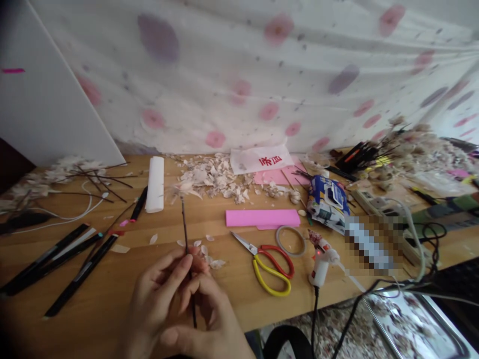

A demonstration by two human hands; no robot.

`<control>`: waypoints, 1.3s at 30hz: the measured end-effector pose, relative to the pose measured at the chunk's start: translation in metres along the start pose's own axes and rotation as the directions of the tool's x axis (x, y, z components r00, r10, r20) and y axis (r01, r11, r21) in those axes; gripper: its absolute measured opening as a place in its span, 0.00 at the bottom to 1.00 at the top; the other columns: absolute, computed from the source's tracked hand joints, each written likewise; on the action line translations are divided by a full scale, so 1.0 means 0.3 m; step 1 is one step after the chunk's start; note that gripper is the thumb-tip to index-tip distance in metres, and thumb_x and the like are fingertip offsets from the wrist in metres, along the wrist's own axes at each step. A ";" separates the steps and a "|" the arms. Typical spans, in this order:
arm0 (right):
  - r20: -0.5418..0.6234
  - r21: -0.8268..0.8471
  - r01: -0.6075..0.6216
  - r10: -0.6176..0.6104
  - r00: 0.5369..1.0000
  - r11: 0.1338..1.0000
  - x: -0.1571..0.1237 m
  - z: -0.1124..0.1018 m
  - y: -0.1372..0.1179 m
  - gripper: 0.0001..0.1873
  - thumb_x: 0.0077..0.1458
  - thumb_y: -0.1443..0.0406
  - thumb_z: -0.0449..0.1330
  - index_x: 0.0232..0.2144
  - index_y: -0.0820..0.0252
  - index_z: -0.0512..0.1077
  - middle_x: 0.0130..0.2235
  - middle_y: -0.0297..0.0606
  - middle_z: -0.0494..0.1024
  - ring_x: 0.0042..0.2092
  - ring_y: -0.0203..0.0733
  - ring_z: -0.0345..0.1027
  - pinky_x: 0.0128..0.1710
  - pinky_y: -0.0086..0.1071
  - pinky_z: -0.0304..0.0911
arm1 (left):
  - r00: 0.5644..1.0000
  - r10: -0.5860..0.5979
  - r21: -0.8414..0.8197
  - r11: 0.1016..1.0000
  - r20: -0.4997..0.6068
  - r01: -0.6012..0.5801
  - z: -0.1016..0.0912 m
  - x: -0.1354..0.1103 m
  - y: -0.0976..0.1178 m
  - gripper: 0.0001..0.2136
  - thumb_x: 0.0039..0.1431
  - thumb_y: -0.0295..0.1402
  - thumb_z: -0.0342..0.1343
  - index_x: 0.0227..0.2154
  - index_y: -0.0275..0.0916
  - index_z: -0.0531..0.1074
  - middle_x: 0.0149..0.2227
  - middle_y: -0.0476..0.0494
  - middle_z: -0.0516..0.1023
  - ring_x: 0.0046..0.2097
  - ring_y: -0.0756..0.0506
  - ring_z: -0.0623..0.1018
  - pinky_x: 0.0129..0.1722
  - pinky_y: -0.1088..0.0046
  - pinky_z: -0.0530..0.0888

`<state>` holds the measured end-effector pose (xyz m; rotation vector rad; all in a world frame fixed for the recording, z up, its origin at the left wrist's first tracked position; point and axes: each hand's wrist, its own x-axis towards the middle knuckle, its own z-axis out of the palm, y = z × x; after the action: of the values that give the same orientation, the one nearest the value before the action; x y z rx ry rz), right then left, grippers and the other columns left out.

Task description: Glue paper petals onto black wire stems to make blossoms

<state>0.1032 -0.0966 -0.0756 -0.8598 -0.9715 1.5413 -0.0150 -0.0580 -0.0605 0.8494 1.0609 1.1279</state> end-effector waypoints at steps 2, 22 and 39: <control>-0.072 -0.196 0.033 -0.048 0.996 0.980 -0.020 -0.045 -0.011 0.20 0.38 0.54 0.79 0.27 0.56 0.76 0.42 0.40 0.78 0.49 0.47 0.71 0.50 0.34 0.63 | 0.998 0.041 -0.004 0.999 -0.045 -0.041 -0.007 0.012 0.001 0.13 0.58 0.45 0.66 0.36 0.40 0.84 0.31 0.43 0.86 0.34 0.45 0.85 0.36 0.76 0.80; -0.873 -0.483 -0.307 -0.422 0.243 0.820 -0.189 -0.476 -0.163 0.23 0.41 0.49 0.75 0.26 0.56 0.69 0.27 0.30 0.69 0.28 0.40 0.58 0.30 0.35 0.53 | 0.999 -0.039 -0.207 0.978 -0.001 0.038 -0.032 0.006 0.025 0.11 0.56 0.39 0.69 0.35 0.35 0.80 0.26 0.47 0.82 0.24 0.51 0.78 0.26 0.79 0.76; -0.044 0.468 0.127 -0.120 0.992 0.875 -0.021 -0.050 -0.103 0.38 0.66 0.44 0.52 0.13 0.57 0.45 0.16 0.25 0.44 0.20 0.32 0.38 0.20 0.28 0.43 | 0.994 -0.062 -0.105 0.992 0.085 0.070 0.039 -0.049 -0.047 0.14 0.54 0.45 0.68 0.29 0.39 0.76 0.24 0.54 0.67 0.23 0.55 0.63 0.21 0.82 0.59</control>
<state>0.1300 -0.0977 -0.0532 -0.4509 -0.5855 1.5648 -0.0010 -0.0757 -0.0671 0.7636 0.9453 1.0759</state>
